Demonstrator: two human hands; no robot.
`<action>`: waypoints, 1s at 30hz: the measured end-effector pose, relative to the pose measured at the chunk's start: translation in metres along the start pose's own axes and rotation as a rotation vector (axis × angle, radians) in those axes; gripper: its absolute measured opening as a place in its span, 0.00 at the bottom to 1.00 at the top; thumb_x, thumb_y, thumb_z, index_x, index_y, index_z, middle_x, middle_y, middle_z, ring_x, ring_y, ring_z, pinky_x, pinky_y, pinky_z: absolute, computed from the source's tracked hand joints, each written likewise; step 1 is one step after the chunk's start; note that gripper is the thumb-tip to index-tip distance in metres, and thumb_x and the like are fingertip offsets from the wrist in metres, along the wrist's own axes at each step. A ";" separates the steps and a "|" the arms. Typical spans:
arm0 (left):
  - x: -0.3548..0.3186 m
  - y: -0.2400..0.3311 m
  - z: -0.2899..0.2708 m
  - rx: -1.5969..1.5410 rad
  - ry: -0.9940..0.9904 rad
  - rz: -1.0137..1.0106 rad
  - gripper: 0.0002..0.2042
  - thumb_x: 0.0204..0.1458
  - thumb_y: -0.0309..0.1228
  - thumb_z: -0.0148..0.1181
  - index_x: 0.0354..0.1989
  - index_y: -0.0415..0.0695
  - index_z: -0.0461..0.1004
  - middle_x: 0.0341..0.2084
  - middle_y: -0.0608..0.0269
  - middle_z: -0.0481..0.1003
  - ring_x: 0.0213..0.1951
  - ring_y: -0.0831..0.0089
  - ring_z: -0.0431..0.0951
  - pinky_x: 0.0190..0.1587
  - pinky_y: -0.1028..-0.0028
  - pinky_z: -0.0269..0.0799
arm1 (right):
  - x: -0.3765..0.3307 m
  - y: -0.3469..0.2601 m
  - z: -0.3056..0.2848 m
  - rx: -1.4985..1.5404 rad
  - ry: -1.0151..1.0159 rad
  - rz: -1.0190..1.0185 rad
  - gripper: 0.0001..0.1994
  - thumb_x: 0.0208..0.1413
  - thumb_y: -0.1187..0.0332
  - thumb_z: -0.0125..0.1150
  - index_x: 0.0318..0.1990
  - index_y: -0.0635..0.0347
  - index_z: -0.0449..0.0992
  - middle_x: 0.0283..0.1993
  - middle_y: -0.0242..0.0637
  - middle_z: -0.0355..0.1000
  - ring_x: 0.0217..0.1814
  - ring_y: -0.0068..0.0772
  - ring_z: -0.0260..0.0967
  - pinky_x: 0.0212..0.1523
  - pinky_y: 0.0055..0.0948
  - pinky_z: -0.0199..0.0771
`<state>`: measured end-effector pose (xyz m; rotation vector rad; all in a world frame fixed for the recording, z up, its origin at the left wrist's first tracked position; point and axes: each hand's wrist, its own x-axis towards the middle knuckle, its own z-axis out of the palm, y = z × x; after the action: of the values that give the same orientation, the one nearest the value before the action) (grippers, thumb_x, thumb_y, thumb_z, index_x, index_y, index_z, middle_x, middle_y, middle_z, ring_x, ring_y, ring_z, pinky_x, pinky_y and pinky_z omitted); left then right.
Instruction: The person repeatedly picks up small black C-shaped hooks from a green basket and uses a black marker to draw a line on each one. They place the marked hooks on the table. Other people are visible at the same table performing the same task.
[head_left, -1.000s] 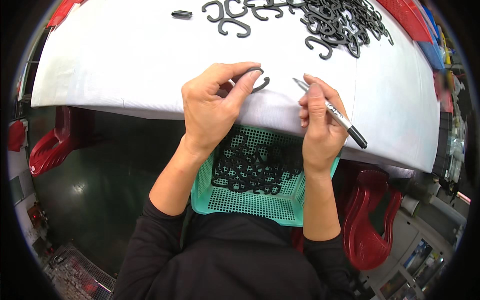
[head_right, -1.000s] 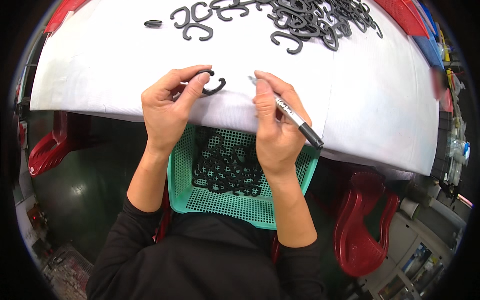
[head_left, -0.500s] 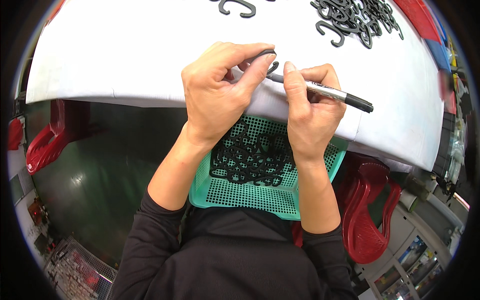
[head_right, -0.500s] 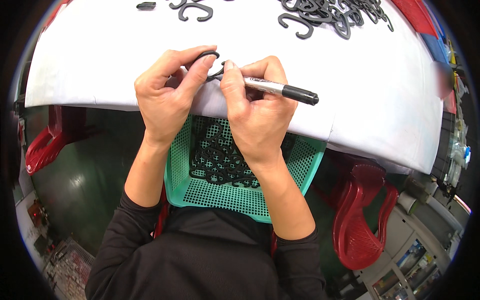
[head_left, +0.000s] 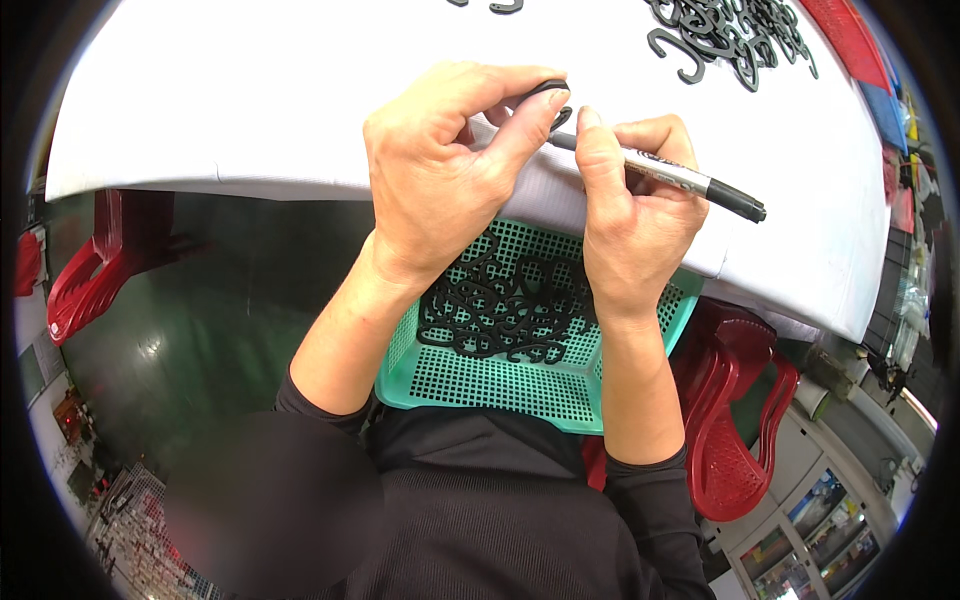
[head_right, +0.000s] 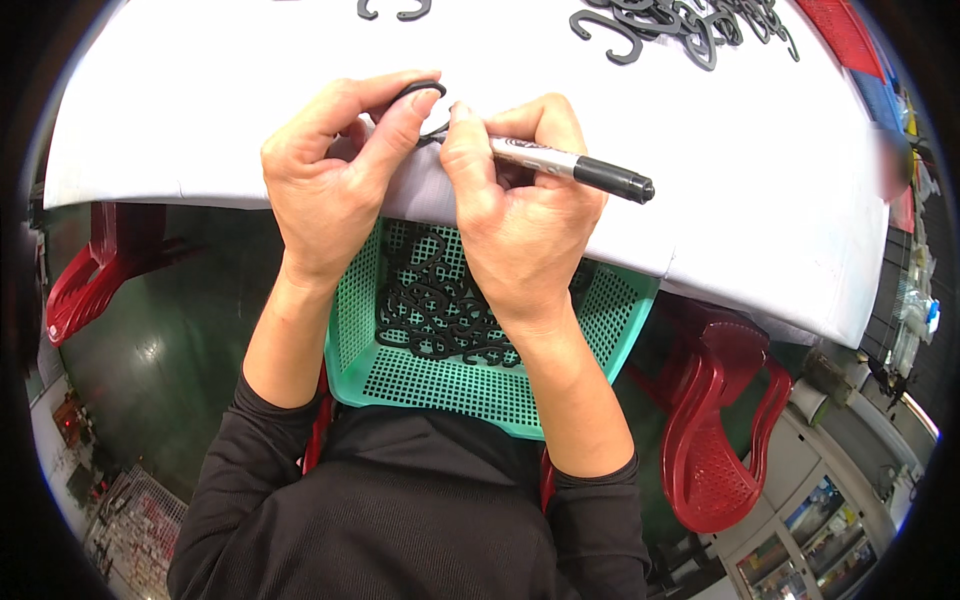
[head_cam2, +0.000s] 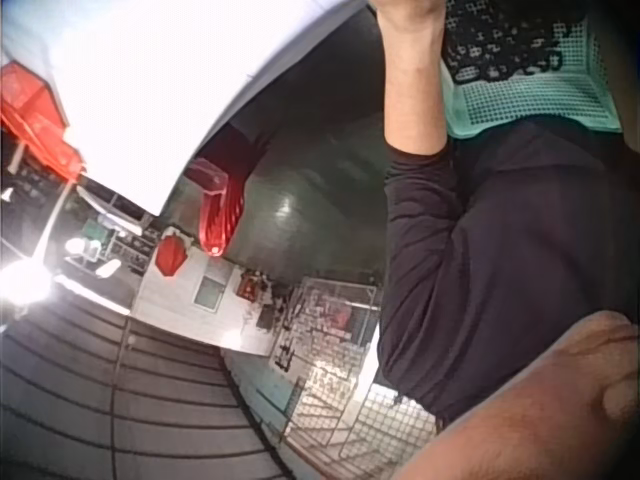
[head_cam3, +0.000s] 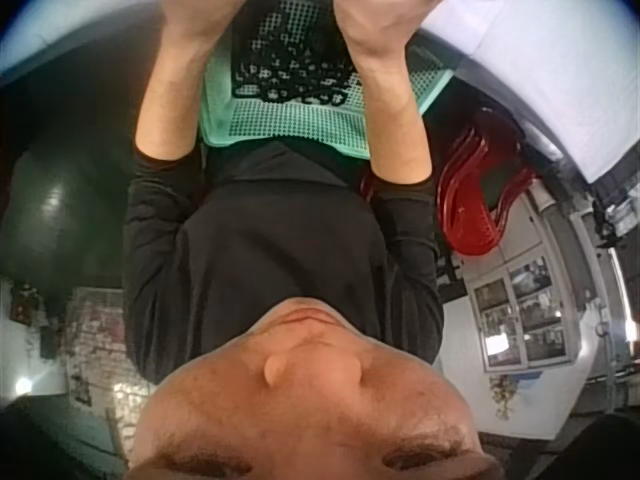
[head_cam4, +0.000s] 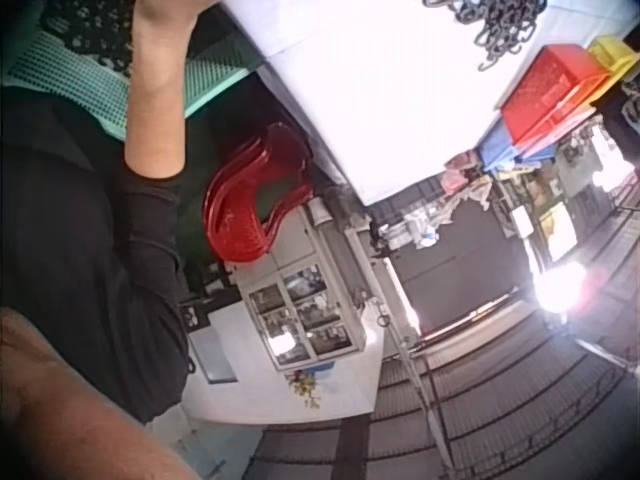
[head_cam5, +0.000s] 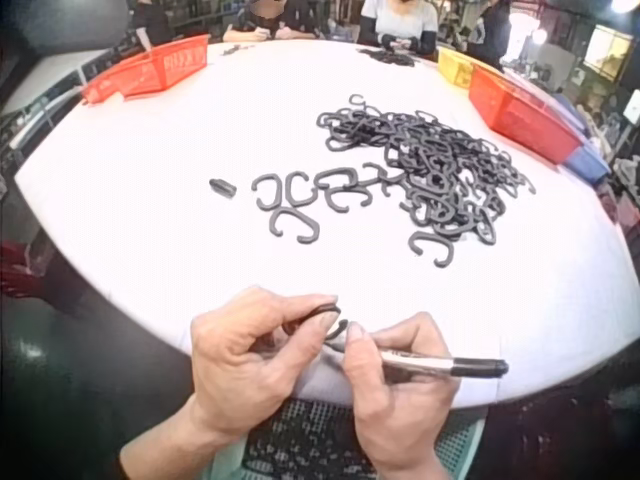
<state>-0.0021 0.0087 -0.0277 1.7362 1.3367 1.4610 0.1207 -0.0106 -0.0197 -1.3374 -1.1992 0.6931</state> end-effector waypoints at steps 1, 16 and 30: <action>0.000 0.000 0.000 0.001 -0.002 -0.001 0.10 0.47 0.23 0.65 0.39 0.43 0.81 0.25 0.73 0.77 0.19 0.91 0.61 0.19 0.87 0.56 | 0.000 -0.001 0.000 0.003 -0.008 0.002 0.11 0.50 0.76 0.64 0.22 0.61 0.66 0.16 0.25 0.64 0.18 0.10 0.57 0.18 0.14 0.56; -0.007 -0.001 -0.021 -0.092 -0.151 -0.038 0.14 0.48 0.12 0.58 0.43 0.36 0.78 0.36 0.59 0.79 0.39 0.76 0.78 0.41 0.80 0.73 | 0.000 -0.016 -0.017 0.162 0.024 0.109 0.09 0.51 0.76 0.62 0.25 0.61 0.67 0.19 0.23 0.63 0.19 0.09 0.56 0.19 0.13 0.54; -0.008 -0.003 -0.022 -0.077 -0.157 0.020 0.14 0.46 0.11 0.58 0.42 0.35 0.78 0.36 0.57 0.79 0.39 0.74 0.78 0.42 0.79 0.73 | -0.002 -0.008 -0.002 0.070 -0.069 0.055 0.10 0.51 0.77 0.62 0.23 0.61 0.66 0.16 0.28 0.67 0.17 0.10 0.61 0.16 0.13 0.56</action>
<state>-0.0229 -0.0016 -0.0273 1.7790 1.1706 1.3387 0.1203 -0.0150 -0.0121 -1.3016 -1.1861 0.8194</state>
